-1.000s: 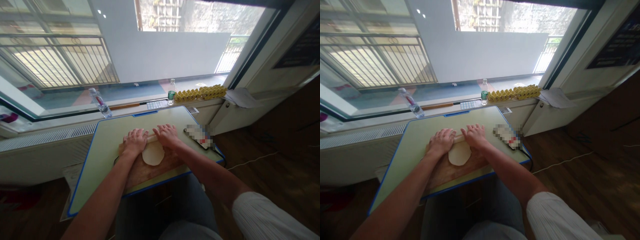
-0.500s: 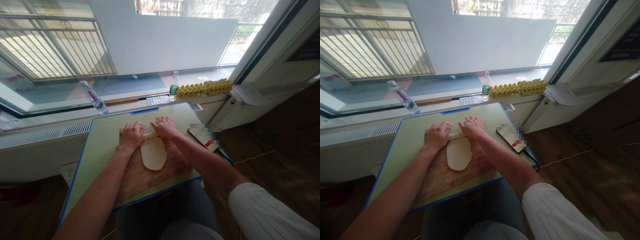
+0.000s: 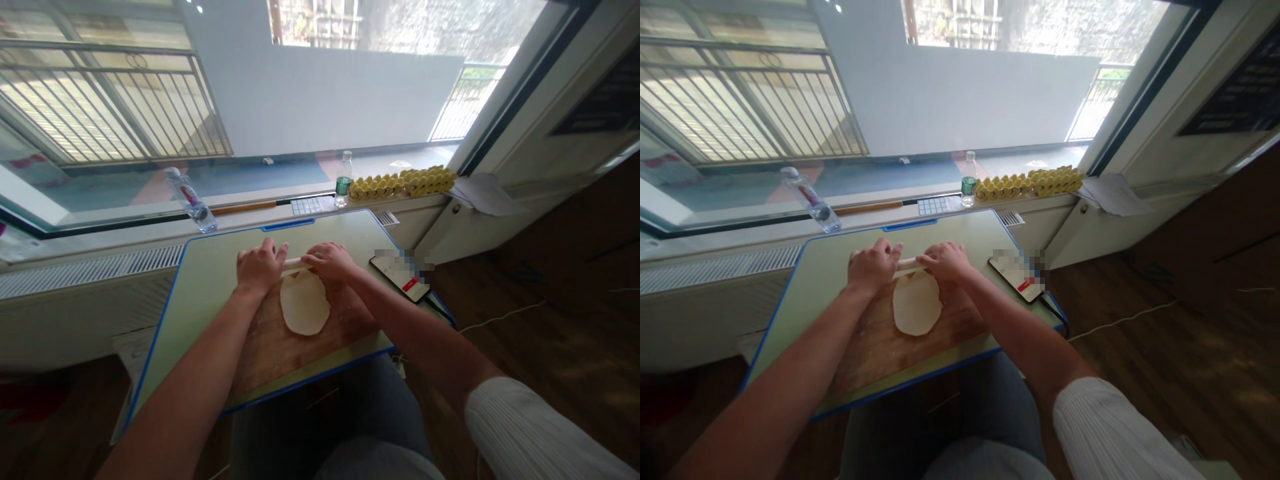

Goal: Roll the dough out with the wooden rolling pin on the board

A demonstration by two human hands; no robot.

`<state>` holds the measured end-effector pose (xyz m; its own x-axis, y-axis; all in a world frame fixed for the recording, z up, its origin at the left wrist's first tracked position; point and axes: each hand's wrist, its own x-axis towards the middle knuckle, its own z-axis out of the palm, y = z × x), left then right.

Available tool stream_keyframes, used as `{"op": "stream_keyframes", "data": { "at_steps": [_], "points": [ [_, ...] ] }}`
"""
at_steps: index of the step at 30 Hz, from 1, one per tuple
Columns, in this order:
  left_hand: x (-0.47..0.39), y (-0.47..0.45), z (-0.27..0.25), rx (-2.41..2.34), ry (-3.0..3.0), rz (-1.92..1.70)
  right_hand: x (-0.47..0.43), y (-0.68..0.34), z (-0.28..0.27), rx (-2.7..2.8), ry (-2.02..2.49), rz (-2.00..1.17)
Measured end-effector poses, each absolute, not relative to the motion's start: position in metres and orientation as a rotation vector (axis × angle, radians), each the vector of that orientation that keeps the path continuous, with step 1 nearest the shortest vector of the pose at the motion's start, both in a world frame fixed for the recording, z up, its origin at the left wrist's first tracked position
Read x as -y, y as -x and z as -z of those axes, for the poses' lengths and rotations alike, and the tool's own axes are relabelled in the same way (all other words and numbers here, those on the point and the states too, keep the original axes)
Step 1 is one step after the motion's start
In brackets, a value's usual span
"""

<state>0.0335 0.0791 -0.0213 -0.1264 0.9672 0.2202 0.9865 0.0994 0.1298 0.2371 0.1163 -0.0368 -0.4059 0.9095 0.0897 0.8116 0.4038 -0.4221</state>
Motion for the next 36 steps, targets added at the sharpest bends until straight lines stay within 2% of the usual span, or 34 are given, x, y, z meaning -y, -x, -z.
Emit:
{"op": "stream_keyframes", "data": {
  "at_steps": [7,11,18,23,26,30,36],
  "points": [
    [-0.053,-0.046,0.011,2.137,2.057,0.588,-0.09,-0.266,0.028,2.396,1.337,-0.237],
    [-0.013,-0.054,0.018,2.081,2.008,0.762,-0.073,-0.275,0.032,2.288,1.523,-0.141],
    [0.049,-0.082,0.039,1.997,2.489,0.524,-0.055,-0.285,0.045,2.131,1.802,-0.126],
    [0.055,-0.087,0.026,1.819,2.492,0.565,-0.051,-0.284,0.045,2.164,1.815,-0.082],
    [0.057,-0.086,0.018,1.702,2.499,0.467,-0.048,-0.281,0.043,2.18,1.82,-0.05],
    [0.058,-0.078,0.019,1.805,2.441,0.367,-0.046,-0.277,0.041,2.181,1.845,-0.049],
    [0.054,-0.056,0.033,1.904,2.346,0.413,-0.043,-0.275,0.042,2.181,1.827,-0.036]
  ]
}}
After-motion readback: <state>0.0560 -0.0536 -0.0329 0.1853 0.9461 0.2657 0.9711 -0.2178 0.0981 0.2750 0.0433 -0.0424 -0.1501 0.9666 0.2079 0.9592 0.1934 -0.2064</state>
